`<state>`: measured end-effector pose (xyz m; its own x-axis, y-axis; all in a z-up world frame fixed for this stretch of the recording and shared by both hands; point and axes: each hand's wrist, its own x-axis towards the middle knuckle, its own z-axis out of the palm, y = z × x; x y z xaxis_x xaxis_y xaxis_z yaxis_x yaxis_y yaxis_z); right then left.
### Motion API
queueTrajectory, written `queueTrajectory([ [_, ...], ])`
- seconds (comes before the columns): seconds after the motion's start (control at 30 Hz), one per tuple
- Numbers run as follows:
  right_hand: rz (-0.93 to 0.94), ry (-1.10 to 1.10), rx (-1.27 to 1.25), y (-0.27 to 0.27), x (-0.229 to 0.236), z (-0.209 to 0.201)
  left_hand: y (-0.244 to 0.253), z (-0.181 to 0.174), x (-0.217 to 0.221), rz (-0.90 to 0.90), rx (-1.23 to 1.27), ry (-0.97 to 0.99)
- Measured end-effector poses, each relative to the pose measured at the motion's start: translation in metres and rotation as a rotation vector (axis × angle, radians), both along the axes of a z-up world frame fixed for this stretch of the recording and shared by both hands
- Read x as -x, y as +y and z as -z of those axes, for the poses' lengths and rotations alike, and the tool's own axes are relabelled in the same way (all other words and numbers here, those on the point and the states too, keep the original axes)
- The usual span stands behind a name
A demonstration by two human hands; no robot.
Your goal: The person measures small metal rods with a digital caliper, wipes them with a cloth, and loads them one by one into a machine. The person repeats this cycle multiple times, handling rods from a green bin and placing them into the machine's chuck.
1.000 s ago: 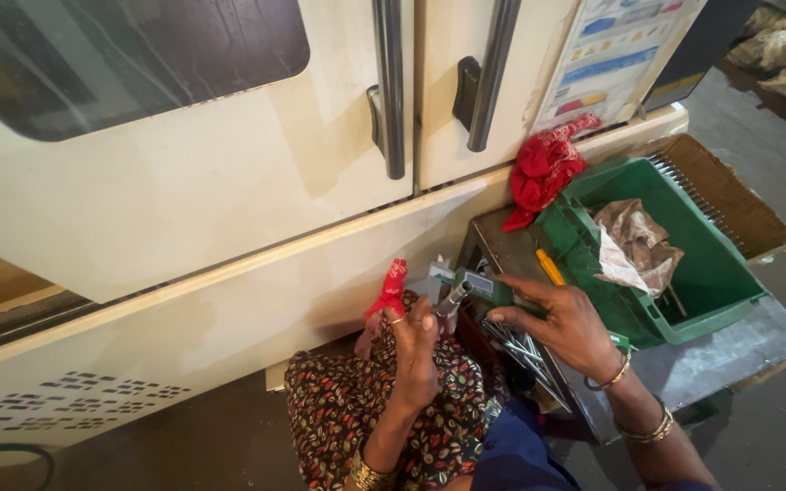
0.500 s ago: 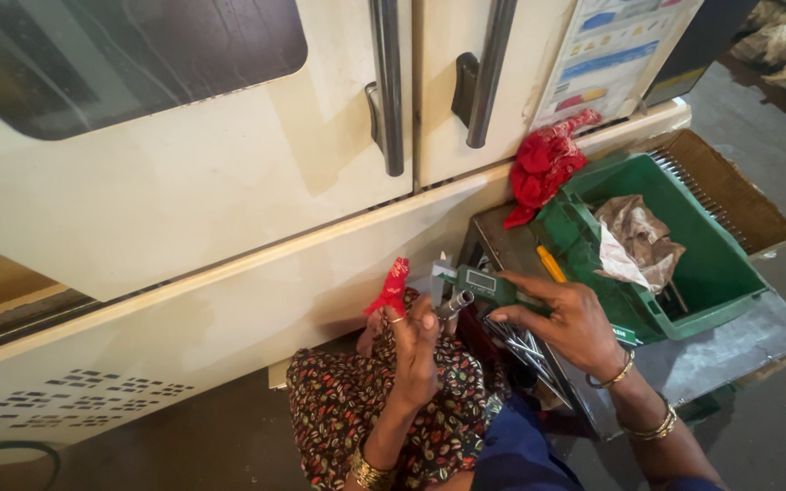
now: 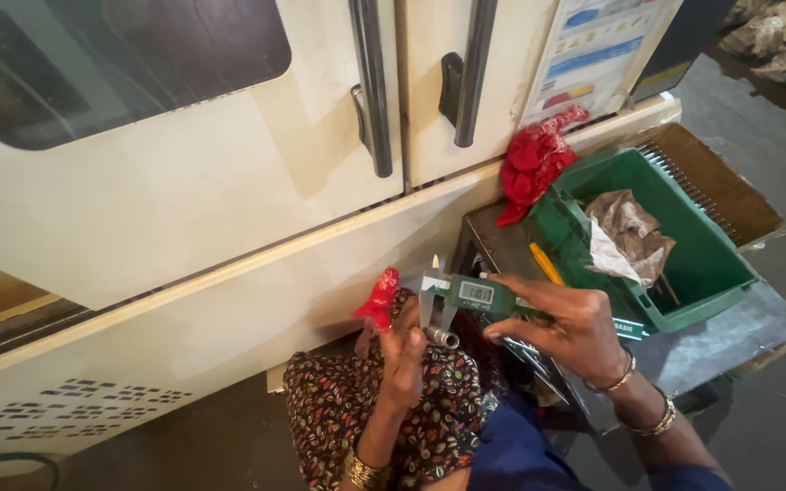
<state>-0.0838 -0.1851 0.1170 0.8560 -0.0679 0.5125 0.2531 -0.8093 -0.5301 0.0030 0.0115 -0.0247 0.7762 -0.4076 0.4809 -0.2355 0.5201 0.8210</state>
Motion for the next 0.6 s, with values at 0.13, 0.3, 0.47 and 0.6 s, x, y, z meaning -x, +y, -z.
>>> queueTrajectory([
  [0.13,-0.016,-0.032,0.099,0.003,0.003,-0.011,-0.002,0.001,0.001,0.044,0.127,0.088],
  [0.3,-0.046,-0.055,0.120,0.005,0.004,-0.017,0.000,0.007,-0.001,0.041,0.153,0.057],
  [0.47,-0.040,-0.060,0.130,0.006,0.006,-0.020,-0.003,0.003,0.001,0.042,0.189,0.136],
  [0.6,-0.023,-0.005,0.102,0.006,0.007,-0.021,-0.003,-0.001,0.001,0.039,0.172,0.101],
])
